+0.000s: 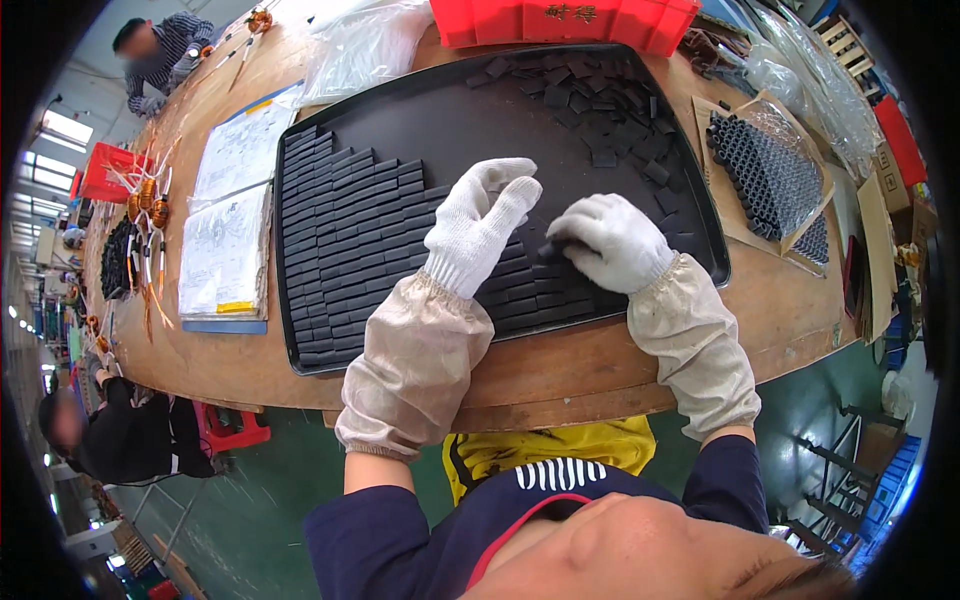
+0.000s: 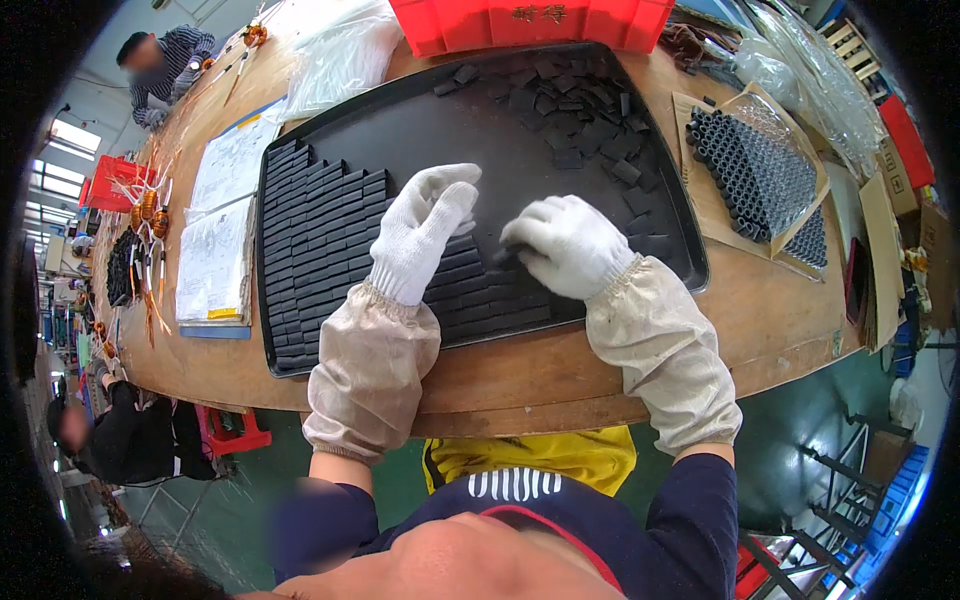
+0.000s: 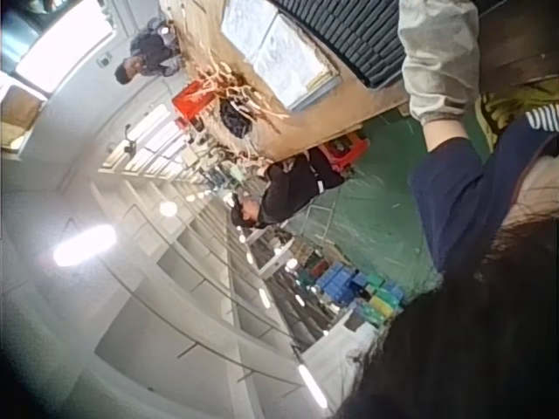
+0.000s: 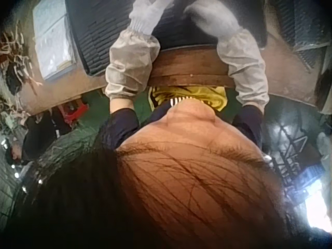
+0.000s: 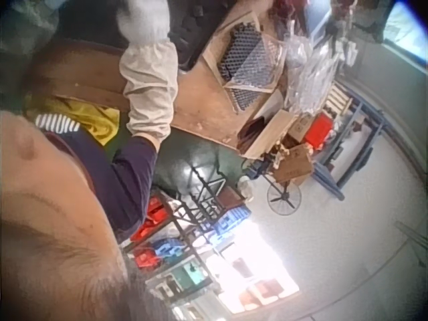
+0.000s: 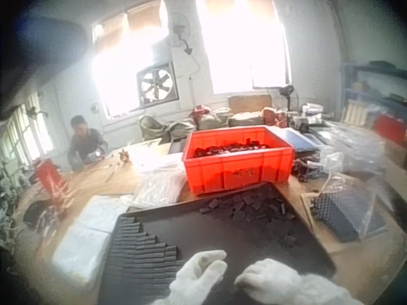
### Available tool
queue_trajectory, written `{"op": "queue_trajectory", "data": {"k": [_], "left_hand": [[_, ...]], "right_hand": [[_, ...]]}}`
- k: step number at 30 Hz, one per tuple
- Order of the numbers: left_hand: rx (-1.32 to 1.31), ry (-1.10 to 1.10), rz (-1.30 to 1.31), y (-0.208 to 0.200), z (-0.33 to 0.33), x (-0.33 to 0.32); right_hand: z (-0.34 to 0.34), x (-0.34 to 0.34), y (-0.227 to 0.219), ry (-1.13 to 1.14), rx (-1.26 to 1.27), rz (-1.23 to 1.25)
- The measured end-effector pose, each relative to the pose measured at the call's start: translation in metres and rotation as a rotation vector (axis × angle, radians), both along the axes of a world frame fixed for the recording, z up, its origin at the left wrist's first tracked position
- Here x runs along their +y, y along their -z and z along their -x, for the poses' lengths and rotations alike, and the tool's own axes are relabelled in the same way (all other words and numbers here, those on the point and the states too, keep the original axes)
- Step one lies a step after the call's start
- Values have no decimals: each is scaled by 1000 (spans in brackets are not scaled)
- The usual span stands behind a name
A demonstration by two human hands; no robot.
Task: The person repeatedly picks small black plastic pieces from a tray and inserts them into cylindrical black tubes, then places the assembled units into a red bin. The process is continuous and repetitive, with the person handling each piece individually.
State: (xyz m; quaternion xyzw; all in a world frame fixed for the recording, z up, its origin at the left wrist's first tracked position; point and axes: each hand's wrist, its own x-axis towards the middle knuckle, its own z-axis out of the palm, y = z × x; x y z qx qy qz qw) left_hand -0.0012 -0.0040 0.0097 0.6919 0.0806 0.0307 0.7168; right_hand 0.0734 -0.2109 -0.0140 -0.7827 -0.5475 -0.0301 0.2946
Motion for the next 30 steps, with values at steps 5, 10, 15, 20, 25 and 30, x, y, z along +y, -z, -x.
{"op": "queue_trajectory", "data": {"k": [5, 10, 15, 20, 25, 30], "left_hand": [[-15, 45, 40, 1, 1, -1], [-68, 19, 51, 6, 1, -1], [-59, 37, 47, 4, 1, -2], [-52, 41, 57, 3, 1, -3], [-45, 51, 60, 5, 2, -3], [-3, 101, 26, 4, 2, 0]], "right_hand": [[5, -1, -4, -89, 12, 39], [-15, -9, -3, 122, -56, -73], [-22, -45, -25, 578, 142, 53], [-18, -44, -22, 456, 175, 371], [-14, -41, -26, 399, 186, 360], [-4, -33, -31, 330, 109, 377]]}}
